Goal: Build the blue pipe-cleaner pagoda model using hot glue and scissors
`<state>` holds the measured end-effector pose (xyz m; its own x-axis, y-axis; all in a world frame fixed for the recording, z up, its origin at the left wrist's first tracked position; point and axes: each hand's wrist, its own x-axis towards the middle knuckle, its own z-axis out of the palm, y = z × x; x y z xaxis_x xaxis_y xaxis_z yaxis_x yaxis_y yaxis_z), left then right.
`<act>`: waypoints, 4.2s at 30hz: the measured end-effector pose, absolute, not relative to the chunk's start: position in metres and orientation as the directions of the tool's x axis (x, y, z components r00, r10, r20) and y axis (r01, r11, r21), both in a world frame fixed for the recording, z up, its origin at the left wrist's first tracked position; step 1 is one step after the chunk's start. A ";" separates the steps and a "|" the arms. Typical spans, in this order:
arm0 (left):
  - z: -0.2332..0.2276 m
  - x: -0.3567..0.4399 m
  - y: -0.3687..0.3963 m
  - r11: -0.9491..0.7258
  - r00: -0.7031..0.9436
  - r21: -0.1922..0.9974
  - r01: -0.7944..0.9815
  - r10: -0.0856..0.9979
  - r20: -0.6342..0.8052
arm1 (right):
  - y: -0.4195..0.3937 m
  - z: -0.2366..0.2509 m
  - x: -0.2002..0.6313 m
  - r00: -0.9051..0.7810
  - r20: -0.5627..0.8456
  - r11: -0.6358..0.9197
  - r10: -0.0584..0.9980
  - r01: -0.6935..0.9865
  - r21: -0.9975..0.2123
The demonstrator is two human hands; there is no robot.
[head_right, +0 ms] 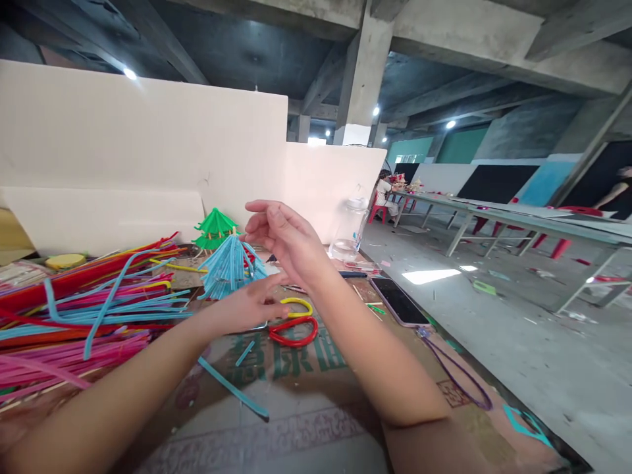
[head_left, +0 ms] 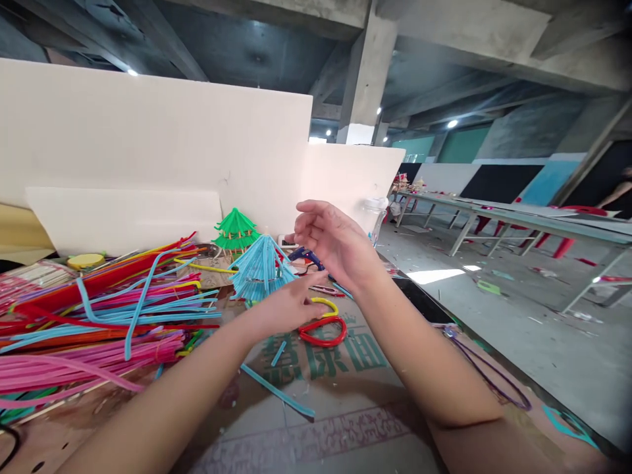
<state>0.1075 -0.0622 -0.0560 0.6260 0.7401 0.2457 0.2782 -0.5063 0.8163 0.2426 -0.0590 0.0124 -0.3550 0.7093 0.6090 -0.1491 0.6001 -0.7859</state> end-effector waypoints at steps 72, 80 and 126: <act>-0.058 0.013 -0.040 0.009 0.070 0.944 0.330 0.997 -0.034 | -0.039 -0.137 0.253 -0.560 0.483 0.728 0.673 0.618 -0.297; -0.066 0.012 -0.043 0.009 0.130 0.964 0.267 0.990 -0.046 | -0.037 -0.138 0.253 -0.592 0.419 0.717 0.688 0.645 -0.265; -0.072 -0.009 -0.064 0.137 0.263 0.937 0.323 0.938 -0.227 | -0.035 -0.139 0.252 -0.638 0.411 0.749 0.651 0.626 -0.216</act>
